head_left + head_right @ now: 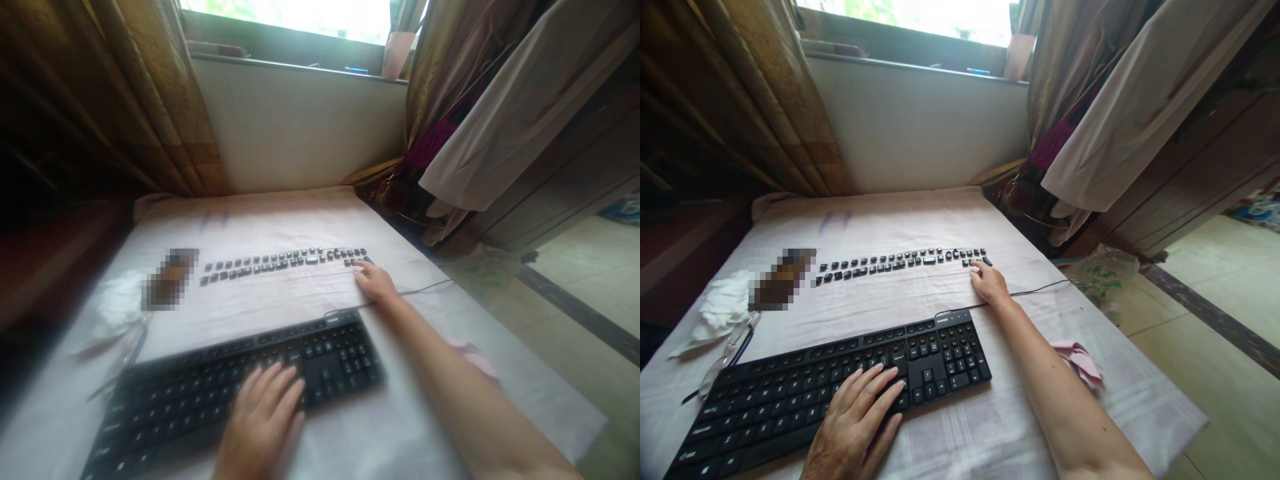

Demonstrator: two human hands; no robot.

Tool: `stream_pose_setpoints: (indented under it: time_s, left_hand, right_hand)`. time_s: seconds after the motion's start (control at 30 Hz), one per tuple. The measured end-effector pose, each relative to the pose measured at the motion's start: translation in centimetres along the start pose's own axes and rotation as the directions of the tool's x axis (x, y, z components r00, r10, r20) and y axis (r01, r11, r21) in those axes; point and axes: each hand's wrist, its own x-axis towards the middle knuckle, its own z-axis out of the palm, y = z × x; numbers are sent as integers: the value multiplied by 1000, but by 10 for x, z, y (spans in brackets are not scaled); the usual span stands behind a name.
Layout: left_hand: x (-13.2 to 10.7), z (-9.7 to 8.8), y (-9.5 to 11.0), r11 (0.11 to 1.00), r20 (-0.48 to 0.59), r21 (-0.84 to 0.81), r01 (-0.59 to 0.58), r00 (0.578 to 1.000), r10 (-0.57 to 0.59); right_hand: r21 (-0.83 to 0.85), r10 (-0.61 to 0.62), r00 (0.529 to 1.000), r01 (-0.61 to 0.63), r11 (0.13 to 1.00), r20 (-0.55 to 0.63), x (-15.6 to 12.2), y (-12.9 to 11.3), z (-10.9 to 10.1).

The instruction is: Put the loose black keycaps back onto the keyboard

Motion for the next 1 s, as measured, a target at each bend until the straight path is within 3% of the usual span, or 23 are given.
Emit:
stream_pose_setpoints:
  time_s: [0.27, 0.6, 0.7, 0.83, 0.9, 1.0]
  left_hand:
    - [-1, 3, -3, 999, -8, 19, -29, 1000, 29]
    - [0, 0, -1, 1000, 1, -17, -5, 1000, 5]
    - [1, 0, 0, 1000, -2, -27, 8, 1000, -8]
    - [1, 1, 0, 999, -9, -36, 19, 1000, -19]
    - [0, 1, 0, 999, -4, -43, 23, 1000, -23]
    - [-1, 2, 1, 999, -3, -35, 14, 1000, -14]
  right_hand:
    - [-149, 10, 1000, -9, 989, 3, 24, -15, 8]
    - [-121, 4, 1000, -8, 993, -29, 8, -20, 10]
    - [-39, -52, 999, 53, 998, 3, -11, -23, 1]
    - [101, -195, 979, 189, 977, 55, -62, -23, -17]
    - [236, -383, 918, 353, 905, 99, -89, -22, -23]
    - [230, -479, 848, 431, 872, 228, -116, -22, -25]
